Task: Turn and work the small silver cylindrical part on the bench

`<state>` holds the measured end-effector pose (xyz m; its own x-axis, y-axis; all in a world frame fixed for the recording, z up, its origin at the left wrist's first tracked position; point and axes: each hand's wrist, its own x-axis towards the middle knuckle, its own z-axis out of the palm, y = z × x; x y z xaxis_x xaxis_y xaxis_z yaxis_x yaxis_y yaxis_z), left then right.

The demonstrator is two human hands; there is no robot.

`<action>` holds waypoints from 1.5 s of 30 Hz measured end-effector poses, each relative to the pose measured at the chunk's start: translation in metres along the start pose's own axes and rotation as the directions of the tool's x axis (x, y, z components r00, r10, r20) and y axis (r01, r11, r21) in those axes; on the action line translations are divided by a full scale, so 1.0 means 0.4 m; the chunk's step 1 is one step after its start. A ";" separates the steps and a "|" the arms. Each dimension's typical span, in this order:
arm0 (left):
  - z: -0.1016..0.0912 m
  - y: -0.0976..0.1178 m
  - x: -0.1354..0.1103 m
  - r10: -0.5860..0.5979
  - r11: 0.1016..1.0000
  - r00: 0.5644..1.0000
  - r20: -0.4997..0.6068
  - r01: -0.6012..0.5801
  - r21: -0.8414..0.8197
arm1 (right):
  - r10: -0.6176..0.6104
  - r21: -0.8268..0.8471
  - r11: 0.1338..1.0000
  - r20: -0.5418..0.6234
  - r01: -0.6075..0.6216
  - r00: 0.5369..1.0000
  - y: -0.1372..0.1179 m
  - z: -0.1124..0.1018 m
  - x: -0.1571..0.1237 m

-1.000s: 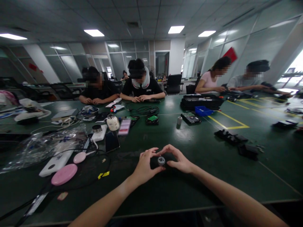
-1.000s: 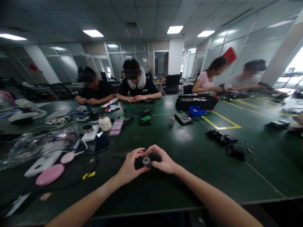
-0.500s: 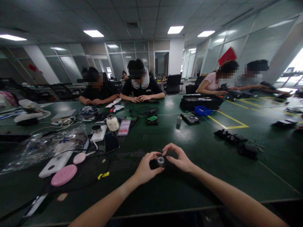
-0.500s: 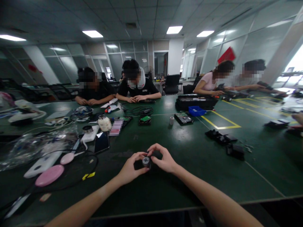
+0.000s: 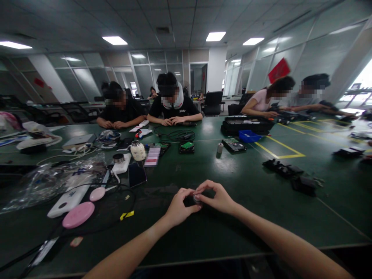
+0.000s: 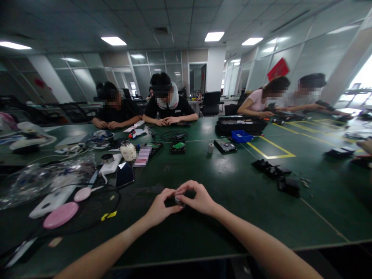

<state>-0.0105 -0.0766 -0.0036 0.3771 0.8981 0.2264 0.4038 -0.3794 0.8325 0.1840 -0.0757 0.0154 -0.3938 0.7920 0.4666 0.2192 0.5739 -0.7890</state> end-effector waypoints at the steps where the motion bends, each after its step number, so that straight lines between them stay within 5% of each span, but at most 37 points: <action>1: 0.000 -0.002 0.000 0.013 1.000 1.000 0.002 -0.013 0.009 | 0.018 0.016 1.000 -0.013 -0.018 1.000 0.000 0.002 0.001; 6: -0.001 0.000 -0.003 0.066 0.995 0.998 0.000 -0.066 0.076 | 0.104 0.125 0.988 -0.071 -0.095 0.992 0.019 -0.025 0.018; 9: -0.005 0.008 -0.007 0.073 0.992 0.997 0.011 -0.074 0.099 | 0.172 0.108 0.978 0.084 -0.181 0.981 0.060 -0.074 0.029; 13: -0.011 0.019 -0.010 0.064 0.991 0.998 0.028 -0.066 0.117 | 0.266 0.145 0.935 0.322 -0.325 0.909 0.122 -0.133 0.034; 24: -0.014 0.020 -0.009 0.078 0.988 0.996 0.038 -0.082 0.132 | 0.289 0.076 0.935 0.404 -0.347 0.868 0.150 -0.163 0.033; 29: -0.017 0.022 -0.009 0.064 0.989 0.997 0.046 -0.070 0.131 | 0.283 0.116 0.934 0.338 -0.338 0.898 0.144 -0.148 0.033; 35: -0.012 0.012 -0.007 0.089 0.987 0.995 0.040 -0.094 0.134 | 0.161 0.229 0.961 -0.004 -0.156 0.987 0.079 -0.069 0.028; 45: -0.011 0.000 -0.003 0.100 0.985 0.994 0.045 -0.105 0.136 | 0.039 0.172 0.984 0.031 -0.044 0.999 -0.005 -0.008 0.006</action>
<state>-0.0145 -0.0769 -0.0017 0.4523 0.8448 0.2857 0.4712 -0.4984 0.7277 0.1855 -0.0744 0.0193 -0.4124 0.8068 0.4231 0.0790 0.4943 -0.8657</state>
